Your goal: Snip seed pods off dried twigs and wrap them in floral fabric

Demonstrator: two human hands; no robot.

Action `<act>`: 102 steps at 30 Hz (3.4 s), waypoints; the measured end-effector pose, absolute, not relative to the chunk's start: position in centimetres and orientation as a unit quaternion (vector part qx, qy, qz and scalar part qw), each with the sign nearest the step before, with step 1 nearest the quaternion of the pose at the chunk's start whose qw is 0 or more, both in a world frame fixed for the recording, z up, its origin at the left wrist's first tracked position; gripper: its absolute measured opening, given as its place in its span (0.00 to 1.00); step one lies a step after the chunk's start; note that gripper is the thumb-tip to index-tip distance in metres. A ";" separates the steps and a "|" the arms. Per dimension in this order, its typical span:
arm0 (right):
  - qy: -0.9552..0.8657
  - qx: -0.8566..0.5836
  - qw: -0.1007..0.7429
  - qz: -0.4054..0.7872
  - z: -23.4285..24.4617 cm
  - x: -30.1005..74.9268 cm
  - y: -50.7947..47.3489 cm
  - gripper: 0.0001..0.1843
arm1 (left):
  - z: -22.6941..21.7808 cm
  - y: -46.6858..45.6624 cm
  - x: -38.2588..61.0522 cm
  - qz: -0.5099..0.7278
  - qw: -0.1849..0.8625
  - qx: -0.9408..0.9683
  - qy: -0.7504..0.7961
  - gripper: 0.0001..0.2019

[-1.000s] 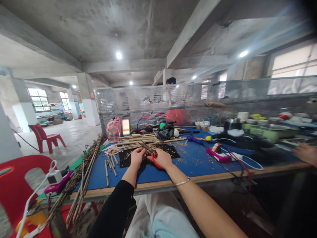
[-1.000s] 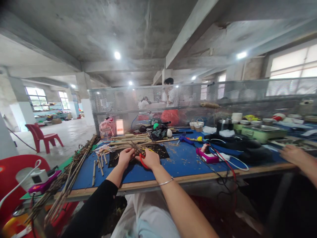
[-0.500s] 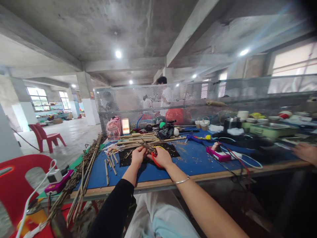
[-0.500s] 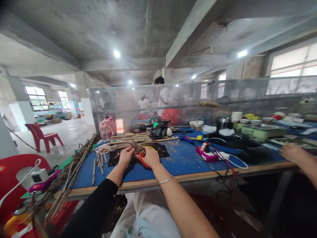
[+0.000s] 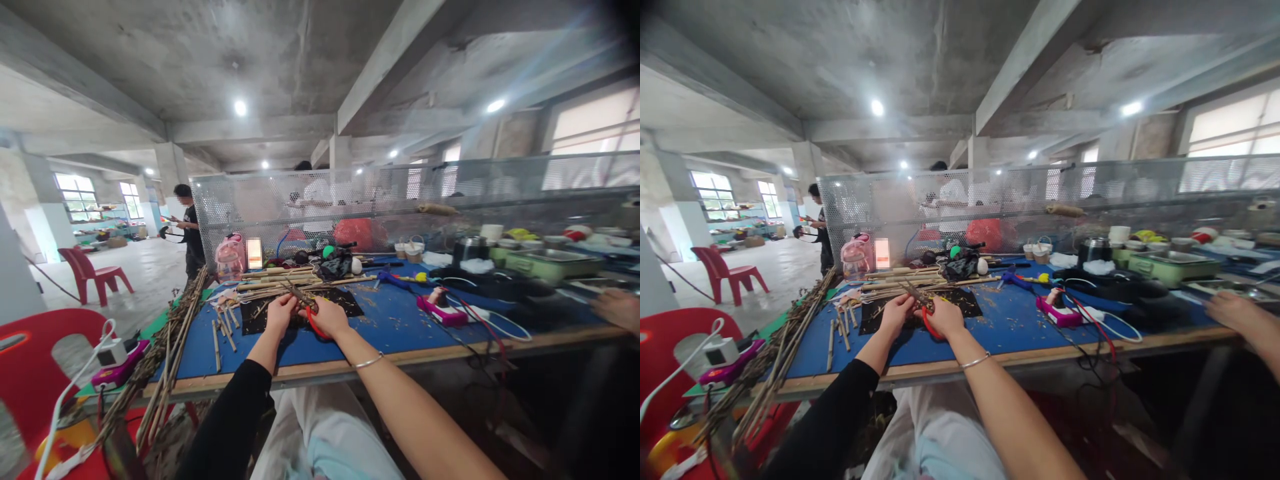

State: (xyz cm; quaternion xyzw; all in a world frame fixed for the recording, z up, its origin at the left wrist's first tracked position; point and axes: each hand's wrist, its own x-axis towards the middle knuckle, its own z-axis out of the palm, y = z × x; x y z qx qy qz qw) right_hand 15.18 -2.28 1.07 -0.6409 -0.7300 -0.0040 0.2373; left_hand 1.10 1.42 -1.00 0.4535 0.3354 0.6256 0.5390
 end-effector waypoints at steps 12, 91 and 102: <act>-0.724 -0.654 0.220 0.009 1.0 15.2 -2.1 0.30 | -1.4 1.8 0.6 0.642 0.519 0.412 0.387 0.17; -0.722 -0.653 0.227 0.014 0.7 15.1 -2.0 0.31 | -0.2 1.0 0.7 0.600 0.628 0.367 0.334 0.03; -0.740 -0.626 0.245 -0.012 0.6 15.1 -2.0 0.33 | 0.0 1.2 0.7 0.656 0.576 0.340 0.349 0.05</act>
